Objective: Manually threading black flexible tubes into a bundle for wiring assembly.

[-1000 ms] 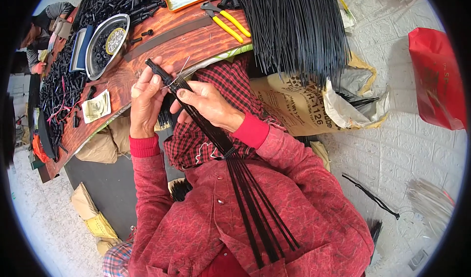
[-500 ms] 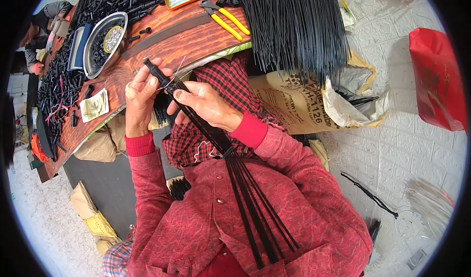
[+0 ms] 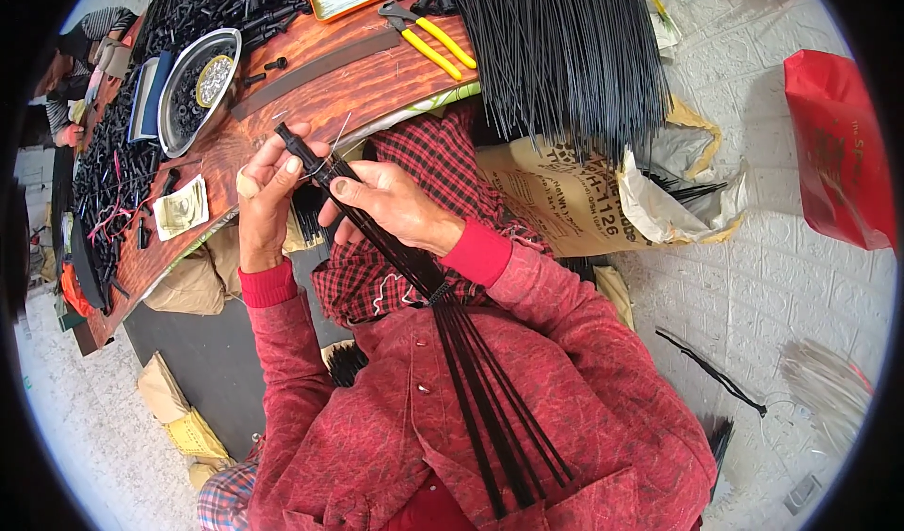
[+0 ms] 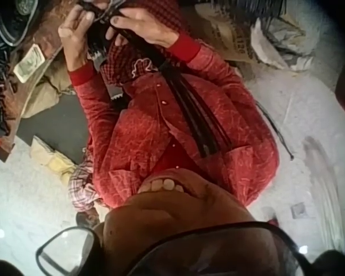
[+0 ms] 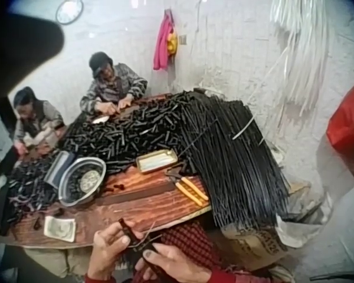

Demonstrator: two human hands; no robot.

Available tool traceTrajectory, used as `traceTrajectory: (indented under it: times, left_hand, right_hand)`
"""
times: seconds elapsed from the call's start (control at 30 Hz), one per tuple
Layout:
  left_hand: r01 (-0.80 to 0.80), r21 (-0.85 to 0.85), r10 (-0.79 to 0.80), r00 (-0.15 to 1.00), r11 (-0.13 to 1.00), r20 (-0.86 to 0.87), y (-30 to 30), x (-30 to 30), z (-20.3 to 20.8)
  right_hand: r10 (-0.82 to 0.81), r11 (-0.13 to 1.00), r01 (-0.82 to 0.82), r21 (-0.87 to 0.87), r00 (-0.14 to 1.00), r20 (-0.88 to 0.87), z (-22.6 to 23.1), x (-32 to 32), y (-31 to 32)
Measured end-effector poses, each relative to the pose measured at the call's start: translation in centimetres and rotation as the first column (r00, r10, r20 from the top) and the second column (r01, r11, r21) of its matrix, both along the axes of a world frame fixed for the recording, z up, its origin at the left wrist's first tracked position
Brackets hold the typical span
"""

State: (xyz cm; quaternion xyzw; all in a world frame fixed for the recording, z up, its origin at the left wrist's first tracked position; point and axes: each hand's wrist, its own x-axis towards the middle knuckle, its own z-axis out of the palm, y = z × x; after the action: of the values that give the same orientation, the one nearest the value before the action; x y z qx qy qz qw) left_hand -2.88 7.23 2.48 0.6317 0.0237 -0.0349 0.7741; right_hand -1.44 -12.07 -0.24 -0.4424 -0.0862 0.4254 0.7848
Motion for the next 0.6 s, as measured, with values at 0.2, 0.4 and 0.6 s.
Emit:
traceTrajectory:
  times: [0.2,0.4,0.6]
  left_hand:
    - [-0.060,-0.099,0.053,0.996,0.993,-0.072,-0.2,-0.5,0.4]
    - [-0.064,-0.140,0.050,0.993,0.988,-0.103,-0.2,-0.9,1.3]
    - [-0.059,-0.050,0.054,0.995,0.997,-0.085,-0.4,-0.8,1.3]
  right_hand:
    - [0.004,1.000,-0.004,0.018,1.000,0.013,0.3,0.0,0.0]
    - [-0.005,1.000,0.005,0.006,1.000,0.029,0.2,-0.1,0.2]
    - [-0.009,1.000,0.009,0.007,1.000,0.019,0.2,-0.2,0.3]
